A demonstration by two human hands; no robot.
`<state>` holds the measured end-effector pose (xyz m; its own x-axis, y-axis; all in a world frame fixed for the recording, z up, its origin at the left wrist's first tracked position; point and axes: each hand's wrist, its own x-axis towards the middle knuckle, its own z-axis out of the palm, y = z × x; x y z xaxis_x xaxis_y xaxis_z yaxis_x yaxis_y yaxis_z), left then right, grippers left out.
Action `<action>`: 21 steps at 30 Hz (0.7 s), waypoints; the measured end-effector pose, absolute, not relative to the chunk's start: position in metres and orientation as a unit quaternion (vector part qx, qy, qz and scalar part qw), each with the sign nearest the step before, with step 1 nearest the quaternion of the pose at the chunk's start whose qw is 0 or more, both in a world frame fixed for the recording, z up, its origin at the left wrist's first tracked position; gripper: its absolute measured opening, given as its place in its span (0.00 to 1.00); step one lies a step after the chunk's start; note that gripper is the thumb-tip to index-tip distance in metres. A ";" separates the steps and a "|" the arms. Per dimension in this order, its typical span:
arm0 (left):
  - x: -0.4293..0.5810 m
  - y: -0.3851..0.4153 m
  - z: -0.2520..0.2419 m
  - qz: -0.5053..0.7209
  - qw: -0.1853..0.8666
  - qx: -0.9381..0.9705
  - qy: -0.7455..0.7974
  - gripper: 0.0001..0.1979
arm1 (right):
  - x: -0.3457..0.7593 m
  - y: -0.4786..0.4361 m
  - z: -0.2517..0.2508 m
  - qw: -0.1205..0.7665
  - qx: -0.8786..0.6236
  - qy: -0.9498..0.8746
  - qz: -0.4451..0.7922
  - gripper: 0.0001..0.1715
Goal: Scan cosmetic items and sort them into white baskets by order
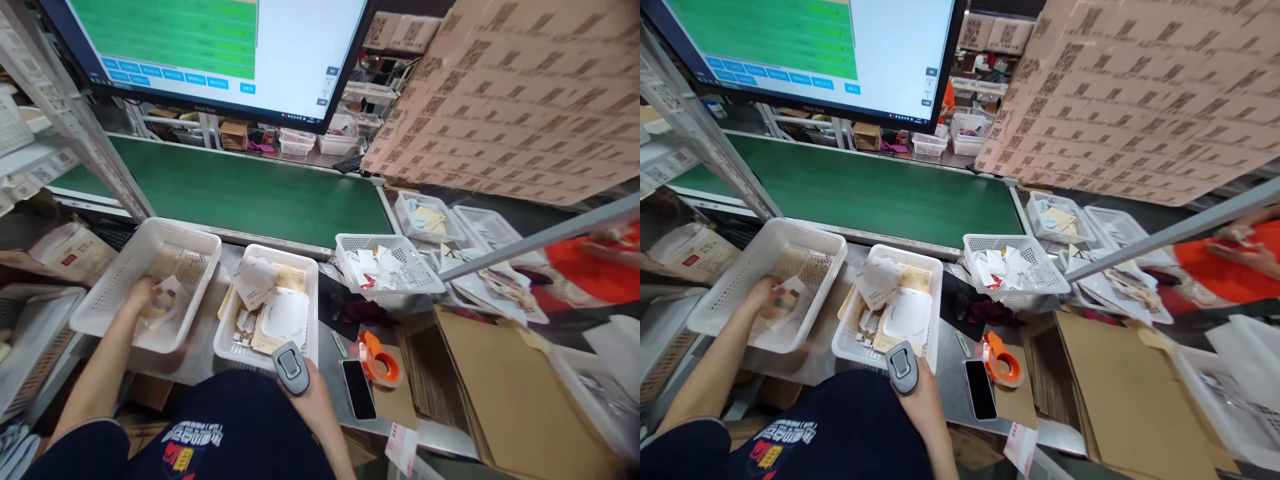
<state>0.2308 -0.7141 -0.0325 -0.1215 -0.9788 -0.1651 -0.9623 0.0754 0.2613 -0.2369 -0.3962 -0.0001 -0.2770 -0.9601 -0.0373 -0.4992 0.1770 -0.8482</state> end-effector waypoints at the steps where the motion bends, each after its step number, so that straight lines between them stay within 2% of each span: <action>1: 0.231 -0.714 -0.020 -0.149 0.043 0.660 -0.735 0.15 | -0.238 -0.400 0.005 0.307 -0.526 0.697 -0.380 0.21; 3: 0.228 -0.711 0.004 -0.150 0.094 0.629 -0.757 0.19 | -0.240 -0.409 0.014 0.317 -0.537 0.683 -0.381 0.20; 5: 0.216 -0.703 0.025 -0.137 0.177 0.550 -0.805 0.19 | -0.241 -0.421 0.023 0.333 -0.543 0.667 -0.386 0.21; 8: 0.179 -0.682 0.042 -0.055 0.306 0.375 -0.873 0.13 | -0.237 -0.442 0.033 0.369 -0.543 0.634 -0.408 0.27; 11: 0.129 -0.654 0.044 0.039 0.379 0.205 -0.902 0.15 | -0.232 -0.462 0.047 0.394 -0.535 0.613 -0.427 0.33; 16: 0.062 -0.628 0.046 0.054 0.424 0.028 -0.904 0.12 | -0.238 -0.481 0.097 0.451 -0.487 0.557 -0.499 0.32; 19: 0.037 -0.630 0.051 0.085 0.384 -0.044 -0.919 0.09 | -0.246 -0.485 0.127 0.488 -0.497 0.511 -0.503 0.29; 21: 0.024 -0.632 0.050 0.115 0.355 -0.083 -0.924 0.07 | -0.249 -0.485 0.137 0.488 -0.509 0.504 -0.499 0.32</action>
